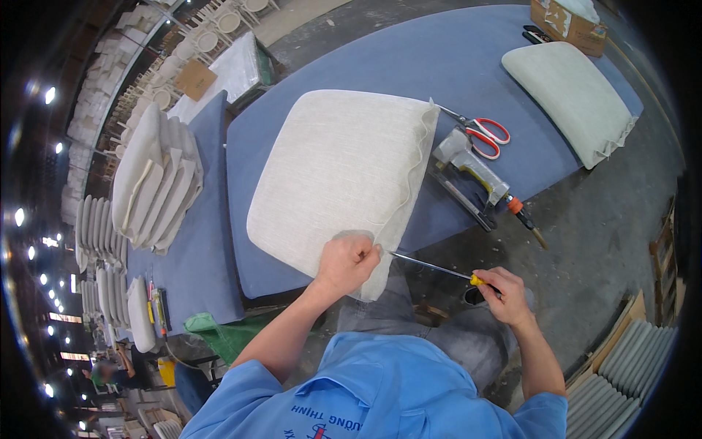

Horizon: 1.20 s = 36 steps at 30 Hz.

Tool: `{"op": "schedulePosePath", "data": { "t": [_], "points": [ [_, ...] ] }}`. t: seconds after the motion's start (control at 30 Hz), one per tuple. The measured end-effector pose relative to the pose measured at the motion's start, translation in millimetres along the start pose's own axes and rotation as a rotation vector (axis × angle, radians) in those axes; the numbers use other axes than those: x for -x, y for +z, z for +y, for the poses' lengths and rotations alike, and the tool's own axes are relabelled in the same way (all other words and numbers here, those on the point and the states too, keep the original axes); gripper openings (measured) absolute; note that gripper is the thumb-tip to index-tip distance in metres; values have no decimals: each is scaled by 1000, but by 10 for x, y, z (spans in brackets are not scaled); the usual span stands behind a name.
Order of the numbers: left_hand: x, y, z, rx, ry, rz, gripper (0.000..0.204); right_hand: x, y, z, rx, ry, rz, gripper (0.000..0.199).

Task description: The person staples the edge of a white fabric cover onto a foam cushion using a handheld stapler. They repeatedly pick up the stapler, apply staples along the edge, and use a yellow-handled tool to press or adjust the fabric. The person also uses scissors to trim excess fabric and smooths the cover by hand.

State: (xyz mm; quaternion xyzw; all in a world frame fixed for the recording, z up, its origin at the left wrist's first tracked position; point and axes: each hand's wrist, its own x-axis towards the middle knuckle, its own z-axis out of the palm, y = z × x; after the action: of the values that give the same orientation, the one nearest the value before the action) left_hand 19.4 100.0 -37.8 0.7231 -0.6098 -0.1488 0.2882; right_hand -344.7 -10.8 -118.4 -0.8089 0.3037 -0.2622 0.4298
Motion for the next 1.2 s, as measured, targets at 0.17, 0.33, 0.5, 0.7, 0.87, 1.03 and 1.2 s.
{"op": "schedulePosePath", "data": {
  "t": [0.17,0.33,0.5,0.7,0.87,1.03,1.2],
  "points": [
    [10,-32,3,-4,-32,-20,39,-70,-19,72,-58,-15,-14,27],
    [-9,-43,34,-16,-37,-43,38,-121,185,415,-735,576,-325,27],
    [-29,-39,28,6,-39,-49,39,-142,542,692,-937,716,-517,25],
    [-20,-49,5,-18,-21,-56,39,-70,601,752,-1135,801,-644,29],
    [-28,-57,58,-9,-83,-96,40,80,504,525,-489,386,-336,29],
    [-15,-82,57,4,-121,-109,40,129,501,274,-352,398,-162,27],
    [-50,-77,51,-5,-96,-104,40,151,387,214,-1103,921,-617,28]
  ]
}}
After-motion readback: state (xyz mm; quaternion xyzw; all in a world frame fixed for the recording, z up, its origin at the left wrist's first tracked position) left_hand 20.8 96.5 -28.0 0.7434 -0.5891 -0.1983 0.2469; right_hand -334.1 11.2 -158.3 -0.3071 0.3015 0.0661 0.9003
